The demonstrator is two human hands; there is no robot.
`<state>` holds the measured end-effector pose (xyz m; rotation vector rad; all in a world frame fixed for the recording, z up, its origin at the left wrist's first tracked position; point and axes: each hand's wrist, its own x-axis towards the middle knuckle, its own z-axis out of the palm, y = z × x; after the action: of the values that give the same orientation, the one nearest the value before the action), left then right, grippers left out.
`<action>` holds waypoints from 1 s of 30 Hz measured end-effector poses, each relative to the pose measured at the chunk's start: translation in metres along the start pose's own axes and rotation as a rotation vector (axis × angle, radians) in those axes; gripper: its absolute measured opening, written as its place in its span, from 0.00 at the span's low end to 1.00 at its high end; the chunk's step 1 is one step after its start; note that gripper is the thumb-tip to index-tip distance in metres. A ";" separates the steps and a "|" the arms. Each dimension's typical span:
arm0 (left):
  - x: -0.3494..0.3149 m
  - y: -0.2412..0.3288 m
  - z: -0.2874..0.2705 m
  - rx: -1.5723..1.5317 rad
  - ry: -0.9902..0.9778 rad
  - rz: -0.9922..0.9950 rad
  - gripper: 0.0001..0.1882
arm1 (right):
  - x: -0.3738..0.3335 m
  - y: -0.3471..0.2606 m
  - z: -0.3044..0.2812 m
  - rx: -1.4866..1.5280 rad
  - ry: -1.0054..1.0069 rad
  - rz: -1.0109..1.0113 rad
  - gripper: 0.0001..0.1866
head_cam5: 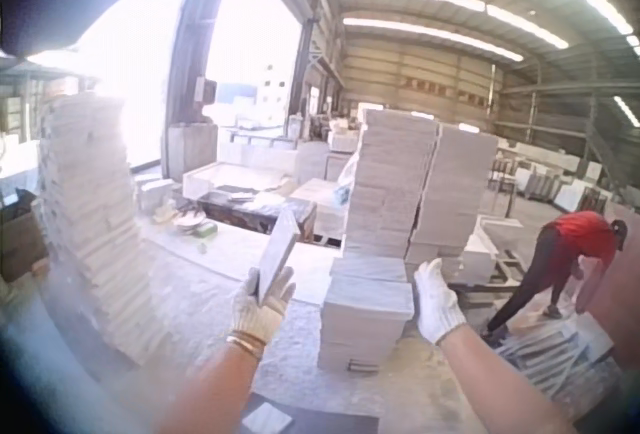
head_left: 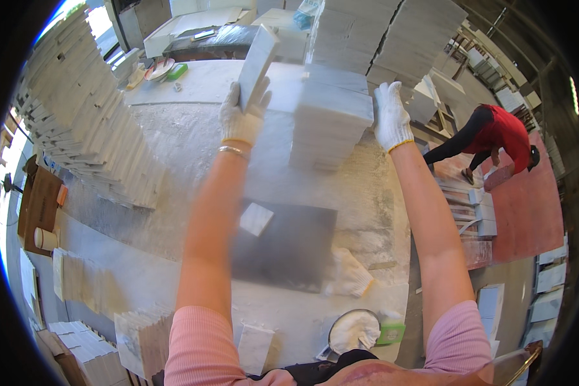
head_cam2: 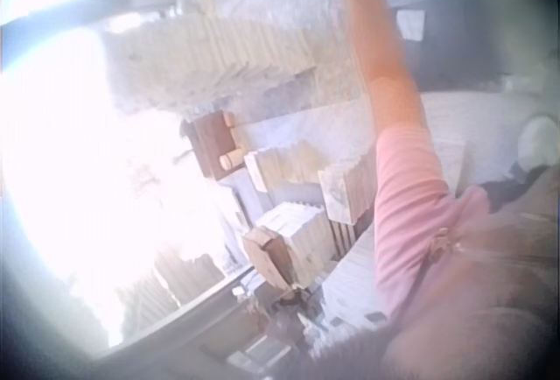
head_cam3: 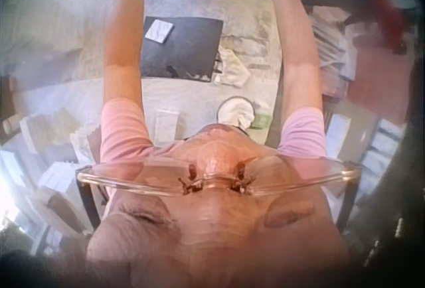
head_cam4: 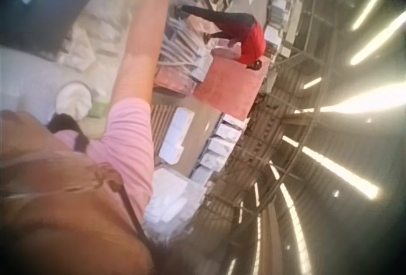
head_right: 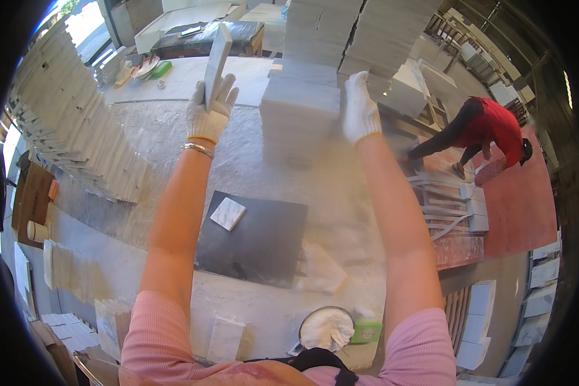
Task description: The person repeatedly sands small rectangular blocks using a handheld sanding block, flipping each piece to sand multiple faces. After sanding, the person stacks the finished blocks on a nearby surface.
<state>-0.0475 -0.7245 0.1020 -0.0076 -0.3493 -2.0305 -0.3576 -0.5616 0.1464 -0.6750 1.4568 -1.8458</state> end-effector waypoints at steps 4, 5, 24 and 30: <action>0.060 -0.046 -0.007 0.589 0.026 0.340 0.19 | 0.010 0.001 0.017 0.058 0.042 0.079 0.40; 0.067 -0.055 -0.008 0.706 0.013 0.374 0.19 | 0.010 -0.002 0.023 0.054 0.045 0.088 0.40; 0.062 -0.074 0.040 0.223 0.248 0.018 0.22 | -0.008 -0.031 0.051 0.084 0.089 0.270 0.43; 0.067 -0.077 0.024 0.204 0.190 0.067 0.21 | 0.007 -0.025 0.041 -0.058 -0.214 -0.213 0.44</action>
<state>-0.1492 -0.7435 0.1166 0.2937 -0.4279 -1.9034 -0.3361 -0.5890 0.1802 -1.0581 1.3439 -1.8284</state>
